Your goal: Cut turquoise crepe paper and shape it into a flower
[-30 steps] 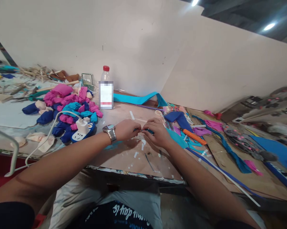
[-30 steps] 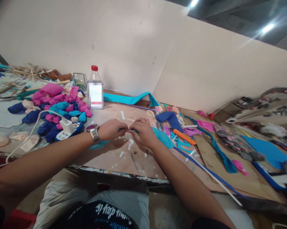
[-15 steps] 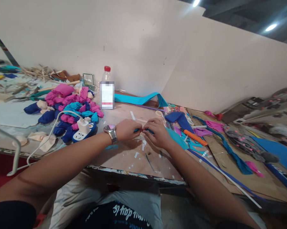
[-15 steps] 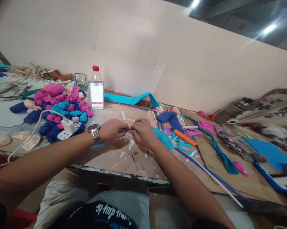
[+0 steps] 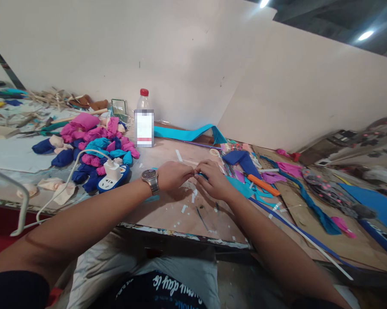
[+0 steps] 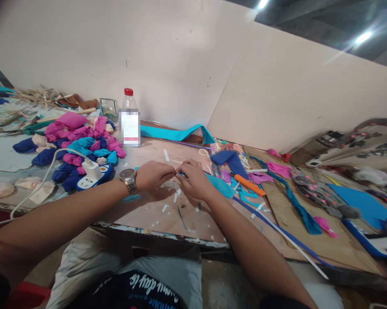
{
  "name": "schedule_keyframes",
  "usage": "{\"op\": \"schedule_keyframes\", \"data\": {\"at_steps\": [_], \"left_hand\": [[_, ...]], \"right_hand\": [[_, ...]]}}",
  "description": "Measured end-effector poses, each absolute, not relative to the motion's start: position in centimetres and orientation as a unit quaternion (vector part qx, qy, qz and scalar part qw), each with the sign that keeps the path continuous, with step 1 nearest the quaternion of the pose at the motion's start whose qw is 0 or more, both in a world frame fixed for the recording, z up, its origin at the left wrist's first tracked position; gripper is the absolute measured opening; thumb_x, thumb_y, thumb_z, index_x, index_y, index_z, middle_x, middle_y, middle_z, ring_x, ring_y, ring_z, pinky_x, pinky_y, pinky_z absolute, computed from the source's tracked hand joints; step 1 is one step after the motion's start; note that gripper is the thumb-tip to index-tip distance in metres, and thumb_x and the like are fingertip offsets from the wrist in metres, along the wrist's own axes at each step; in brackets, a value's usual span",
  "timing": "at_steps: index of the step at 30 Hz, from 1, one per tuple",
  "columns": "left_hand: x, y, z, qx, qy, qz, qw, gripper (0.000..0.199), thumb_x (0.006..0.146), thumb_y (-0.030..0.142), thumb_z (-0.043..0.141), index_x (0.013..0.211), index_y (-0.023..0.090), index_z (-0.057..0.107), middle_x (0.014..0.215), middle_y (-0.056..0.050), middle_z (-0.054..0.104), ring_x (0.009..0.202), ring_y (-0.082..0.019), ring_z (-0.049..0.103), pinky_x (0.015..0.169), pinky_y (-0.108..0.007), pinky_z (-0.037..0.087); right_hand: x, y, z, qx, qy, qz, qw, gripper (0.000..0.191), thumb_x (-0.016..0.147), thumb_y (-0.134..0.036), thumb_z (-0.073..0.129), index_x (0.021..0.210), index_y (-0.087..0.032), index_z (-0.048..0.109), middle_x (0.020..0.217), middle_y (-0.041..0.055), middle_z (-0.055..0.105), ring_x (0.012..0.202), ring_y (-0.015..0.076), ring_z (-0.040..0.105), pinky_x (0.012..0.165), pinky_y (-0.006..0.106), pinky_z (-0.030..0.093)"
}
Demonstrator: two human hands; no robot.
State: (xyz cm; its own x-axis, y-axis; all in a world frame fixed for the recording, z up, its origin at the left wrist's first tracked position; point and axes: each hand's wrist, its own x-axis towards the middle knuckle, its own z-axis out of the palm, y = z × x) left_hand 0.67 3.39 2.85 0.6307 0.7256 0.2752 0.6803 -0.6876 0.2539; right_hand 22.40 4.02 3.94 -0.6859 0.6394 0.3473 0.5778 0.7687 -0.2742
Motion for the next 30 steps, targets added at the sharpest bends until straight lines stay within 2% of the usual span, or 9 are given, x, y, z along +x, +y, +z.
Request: {"op": "schedule_keyframes", "data": {"at_steps": [6, 10, 20, 30], "left_hand": [[0.53, 3.3, 2.86, 0.891, 0.413, 0.177, 0.066, 0.028, 0.098, 0.036, 0.05, 0.1, 0.021, 0.073, 0.09, -0.008, 0.077, 0.082, -0.023, 0.069, 0.067, -0.032, 0.039], [0.39, 3.49, 2.61, 0.892, 0.413, 0.177, 0.058, 0.032, 0.099, 0.038, 0.047, 0.098, 0.021, 0.075, 0.086, -0.008, 0.076, 0.078, -0.023, 0.068, 0.066, -0.032, 0.037], [0.55, 3.43, 2.61, 0.894, 0.409, 0.183, 0.036, 0.032, 0.098, 0.038, 0.049, 0.097, 0.023, 0.076, 0.088, -0.008, 0.078, 0.079, -0.023, 0.069, 0.064, -0.032, 0.036], [0.42, 3.63, 2.58, 0.878, 0.43, 0.188, 0.092, 0.028, 0.096, 0.034, 0.054, 0.094, 0.021, 0.079, 0.084, -0.007, 0.078, 0.077, -0.021, 0.068, 0.063, -0.03, 0.034]], "right_hand": [[22.66, 4.6, 3.06, -0.325, -0.909, 0.056, 0.256, 0.012, 0.096, -0.031, 0.062, 0.093, -0.022, 0.068, 0.089, 0.0075, 0.072, 0.1, 0.0276, 0.059, 0.093, 0.047, 0.039], [22.63, 4.7, 2.97, -0.323, -0.908, 0.052, 0.263, 0.012, 0.096, -0.032, 0.064, 0.094, -0.023, 0.071, 0.089, 0.007, 0.074, 0.099, 0.0272, 0.06, 0.095, 0.047, 0.039], [22.31, 4.1, 3.42, -0.318, -0.914, 0.038, 0.25, 0.015, 0.099, -0.029, 0.054, 0.092, -0.021, 0.064, 0.091, 0.0078, 0.071, 0.099, 0.0264, 0.057, 0.091, 0.044, 0.037], [22.66, 4.24, 3.57, -0.339, -0.912, 0.04, 0.227, 0.012, 0.098, -0.028, 0.057, 0.095, -0.02, 0.066, 0.094, 0.008, 0.072, 0.102, 0.0263, 0.057, 0.091, 0.043, 0.035]]}}
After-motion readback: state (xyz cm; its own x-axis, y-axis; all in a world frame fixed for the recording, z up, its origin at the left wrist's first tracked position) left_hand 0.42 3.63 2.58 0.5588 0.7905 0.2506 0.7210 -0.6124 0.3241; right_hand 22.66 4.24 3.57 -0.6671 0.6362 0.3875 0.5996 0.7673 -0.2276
